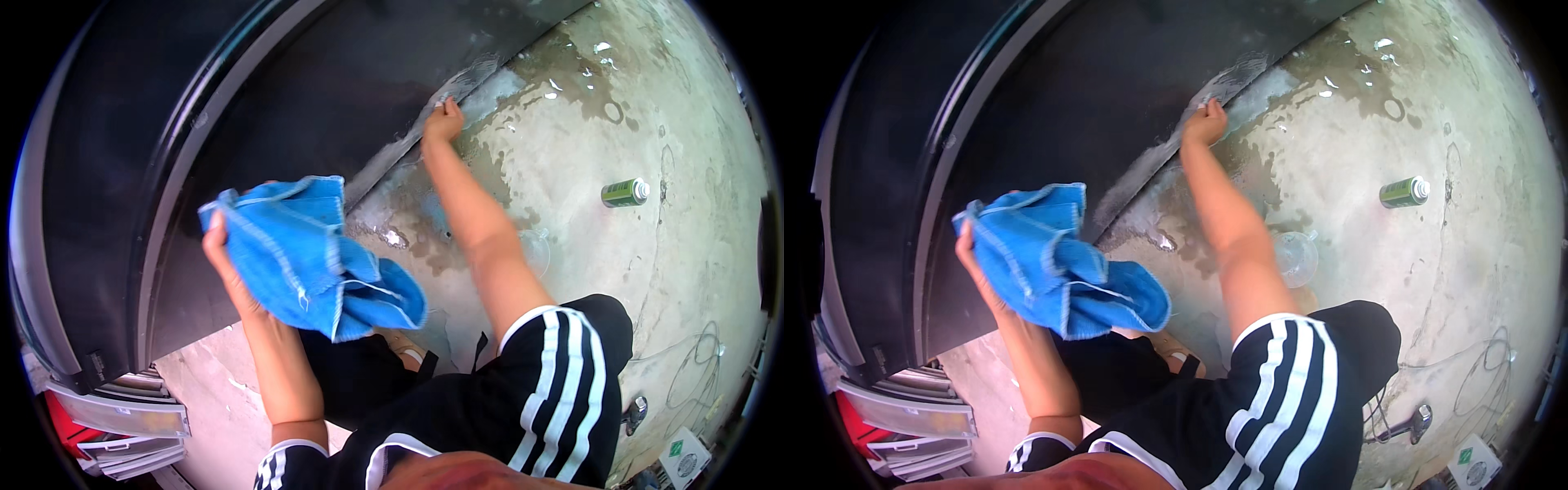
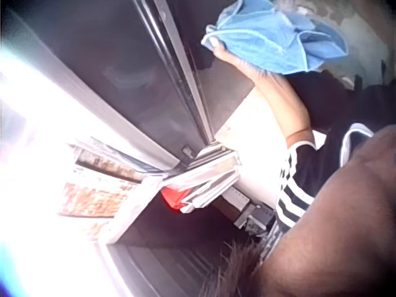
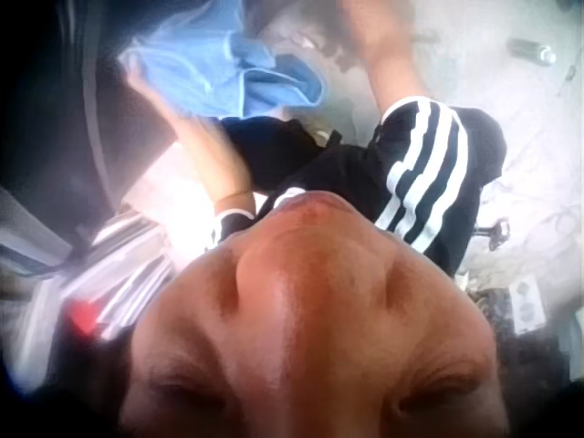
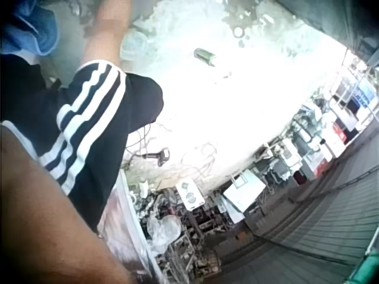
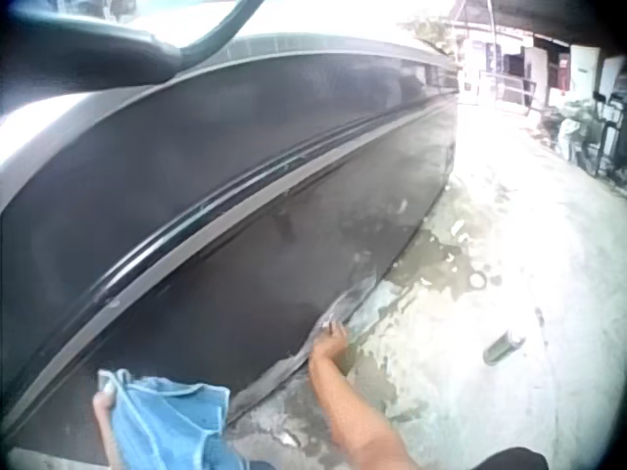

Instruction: The person scrubs the lower edge of a black car bumper with a steel wool pad. They then spray a cleaning agent from a green can onto the bumper and continue scrubbing the surface with the pad.

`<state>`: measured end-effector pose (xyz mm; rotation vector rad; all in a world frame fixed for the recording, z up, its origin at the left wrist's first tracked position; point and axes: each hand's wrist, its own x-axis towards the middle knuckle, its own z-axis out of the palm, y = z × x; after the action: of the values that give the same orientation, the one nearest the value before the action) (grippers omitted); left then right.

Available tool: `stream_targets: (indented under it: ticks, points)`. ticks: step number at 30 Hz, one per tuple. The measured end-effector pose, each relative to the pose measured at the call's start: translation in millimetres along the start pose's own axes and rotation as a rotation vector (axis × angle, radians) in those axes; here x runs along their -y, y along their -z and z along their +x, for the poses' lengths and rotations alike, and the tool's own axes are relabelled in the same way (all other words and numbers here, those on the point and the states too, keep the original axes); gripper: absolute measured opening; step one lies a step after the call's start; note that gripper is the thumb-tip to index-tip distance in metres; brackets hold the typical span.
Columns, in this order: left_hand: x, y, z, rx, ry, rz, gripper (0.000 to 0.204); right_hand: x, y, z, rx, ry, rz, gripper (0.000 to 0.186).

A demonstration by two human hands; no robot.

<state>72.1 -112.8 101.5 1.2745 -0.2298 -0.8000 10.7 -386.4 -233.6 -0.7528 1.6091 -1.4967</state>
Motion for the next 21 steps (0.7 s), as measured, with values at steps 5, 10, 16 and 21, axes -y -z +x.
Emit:
stream_targets:
  ticks: [5, 10, 16, 21]
  points:
    - [33, 22, 29, 0.189, 0.104, 0.253, 0.045, -1, 24, -113, 0.225, 0.360, -0.025, 0.041]
    - [45, 19, 38, 0.159, 0.220, 0.285, 0.043, -16, 23, -23, 0.235, 0.382, -0.144, 0.058]
    - [64, -3, 44, 0.102, 0.293, 0.351, 0.044, 5, 49, -111, 0.564, 0.330, 0.089, 0.069]
    - [63, -21, 42, 0.108, 0.299, 0.419, 0.043, -8, 38, -22, 0.410, 0.407, -0.082, 0.070]
